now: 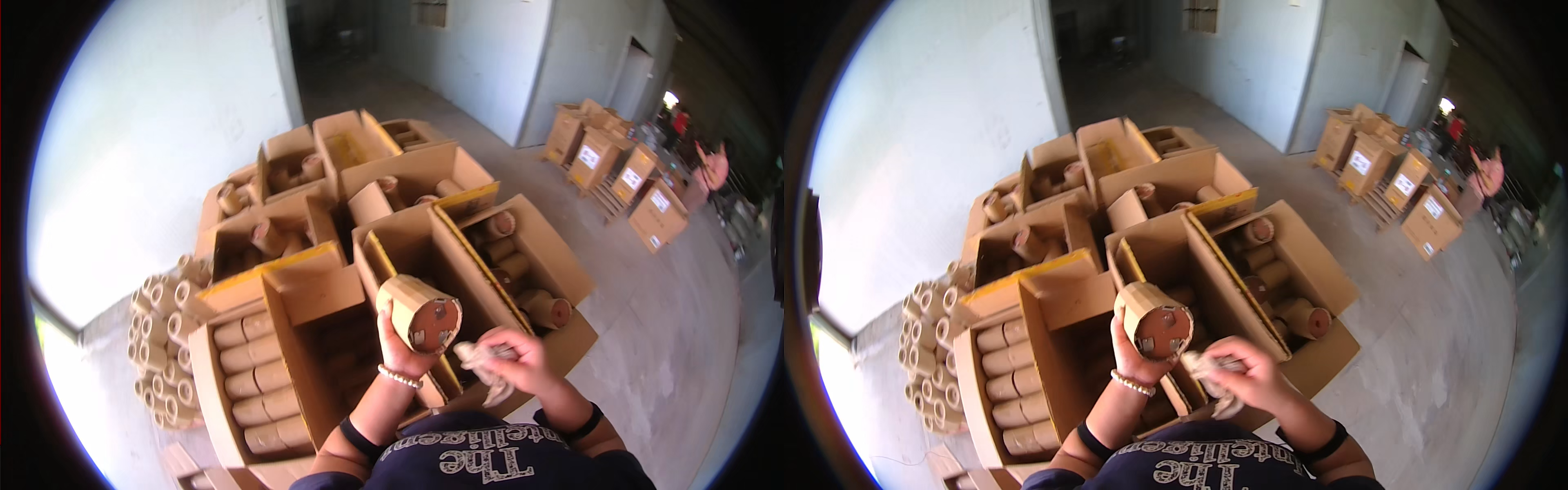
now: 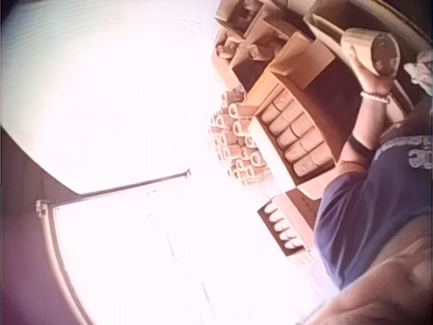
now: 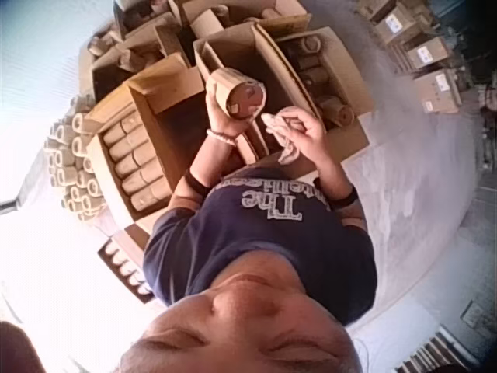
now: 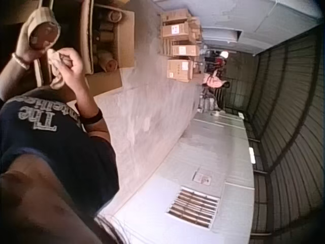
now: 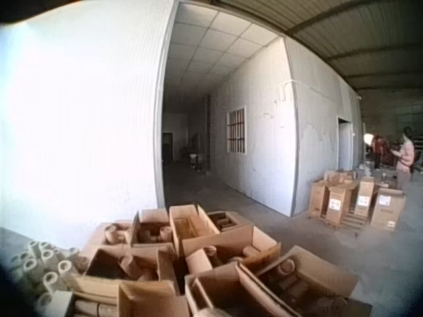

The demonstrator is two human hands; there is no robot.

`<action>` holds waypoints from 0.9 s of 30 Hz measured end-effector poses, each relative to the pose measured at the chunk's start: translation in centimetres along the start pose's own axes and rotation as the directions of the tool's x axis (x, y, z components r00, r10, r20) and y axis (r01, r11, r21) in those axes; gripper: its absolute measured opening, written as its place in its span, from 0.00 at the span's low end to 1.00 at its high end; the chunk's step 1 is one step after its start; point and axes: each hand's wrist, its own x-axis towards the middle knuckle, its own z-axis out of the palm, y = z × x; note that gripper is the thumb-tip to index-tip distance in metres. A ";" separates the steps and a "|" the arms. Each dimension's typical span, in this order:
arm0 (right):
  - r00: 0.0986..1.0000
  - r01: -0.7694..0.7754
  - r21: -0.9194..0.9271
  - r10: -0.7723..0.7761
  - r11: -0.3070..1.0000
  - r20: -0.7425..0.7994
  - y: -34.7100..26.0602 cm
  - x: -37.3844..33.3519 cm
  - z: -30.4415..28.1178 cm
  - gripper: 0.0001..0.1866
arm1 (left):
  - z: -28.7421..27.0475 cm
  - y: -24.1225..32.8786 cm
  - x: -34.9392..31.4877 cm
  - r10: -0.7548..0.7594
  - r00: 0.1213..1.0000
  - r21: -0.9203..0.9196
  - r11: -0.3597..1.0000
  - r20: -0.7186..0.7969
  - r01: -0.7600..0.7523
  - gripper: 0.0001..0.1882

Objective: The recorder wipes wooden cylindrical components with a cloth and packs them into cardboard shipping boxes.

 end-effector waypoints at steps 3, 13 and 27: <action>0.969 -0.173 0.124 0.191 0.977 -0.156 0.4 -1.4 -1.2 0.17 | -0.9 2.8 -0.2 0.105 0.991 0.059 0.993 -0.081 -0.100 0.29; 0.953 -0.282 -0.489 0.300 0.825 -0.043 6.5 0.9 1.7 0.16 | -9.4 12.8 -3.2 0.712 0.614 0.756 0.596 -0.341 -0.271 0.36; 0.938 0.037 -0.854 0.276 0.519 0.209 12.9 5.4 6.8 0.26 | -17.7 7.1 0.7 0.938 0.325 0.970 0.182 -0.122 -0.162 0.52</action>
